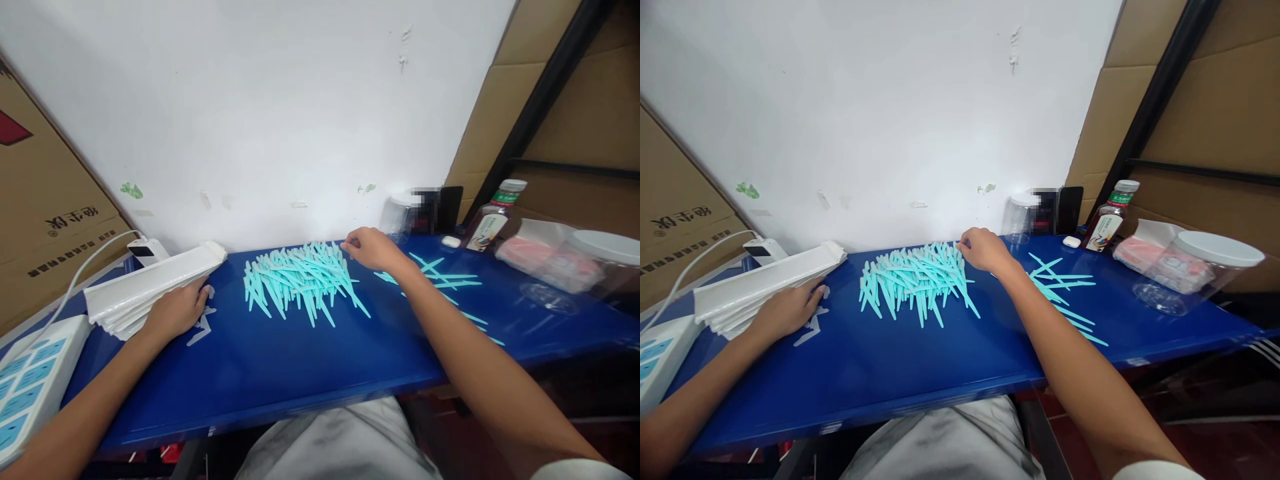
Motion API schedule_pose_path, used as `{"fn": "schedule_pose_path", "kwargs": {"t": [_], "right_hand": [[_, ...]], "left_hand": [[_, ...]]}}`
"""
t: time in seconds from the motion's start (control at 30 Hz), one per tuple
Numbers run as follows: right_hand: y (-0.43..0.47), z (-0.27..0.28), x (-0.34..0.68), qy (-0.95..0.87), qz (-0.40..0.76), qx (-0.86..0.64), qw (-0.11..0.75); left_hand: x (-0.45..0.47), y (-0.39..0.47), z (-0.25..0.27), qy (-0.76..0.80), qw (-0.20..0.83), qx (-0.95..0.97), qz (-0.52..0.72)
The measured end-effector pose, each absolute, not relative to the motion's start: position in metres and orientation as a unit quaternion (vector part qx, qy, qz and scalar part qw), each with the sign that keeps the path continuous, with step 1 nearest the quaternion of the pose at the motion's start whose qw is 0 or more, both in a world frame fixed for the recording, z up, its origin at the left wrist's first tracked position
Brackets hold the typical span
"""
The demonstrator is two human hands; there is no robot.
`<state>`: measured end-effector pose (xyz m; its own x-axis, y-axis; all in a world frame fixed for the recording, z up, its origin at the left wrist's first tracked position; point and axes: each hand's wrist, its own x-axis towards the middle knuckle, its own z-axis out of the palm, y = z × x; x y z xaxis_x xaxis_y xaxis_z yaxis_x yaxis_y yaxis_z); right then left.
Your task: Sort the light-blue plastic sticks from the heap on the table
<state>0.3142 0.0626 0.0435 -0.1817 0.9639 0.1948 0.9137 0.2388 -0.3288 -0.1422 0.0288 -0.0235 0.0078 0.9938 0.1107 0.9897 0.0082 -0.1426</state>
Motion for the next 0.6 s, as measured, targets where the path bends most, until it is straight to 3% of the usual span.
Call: {"fn": "schedule_pose_path", "kwargs": {"t": [0.6], "right_hand": [[0.0621,0.0448,0.3144,-0.765,0.076,-0.614,0.182]], "left_hand": [[-0.1451,0.0325,-0.0251,-0.683,0.075,-0.727,-0.003]]}}
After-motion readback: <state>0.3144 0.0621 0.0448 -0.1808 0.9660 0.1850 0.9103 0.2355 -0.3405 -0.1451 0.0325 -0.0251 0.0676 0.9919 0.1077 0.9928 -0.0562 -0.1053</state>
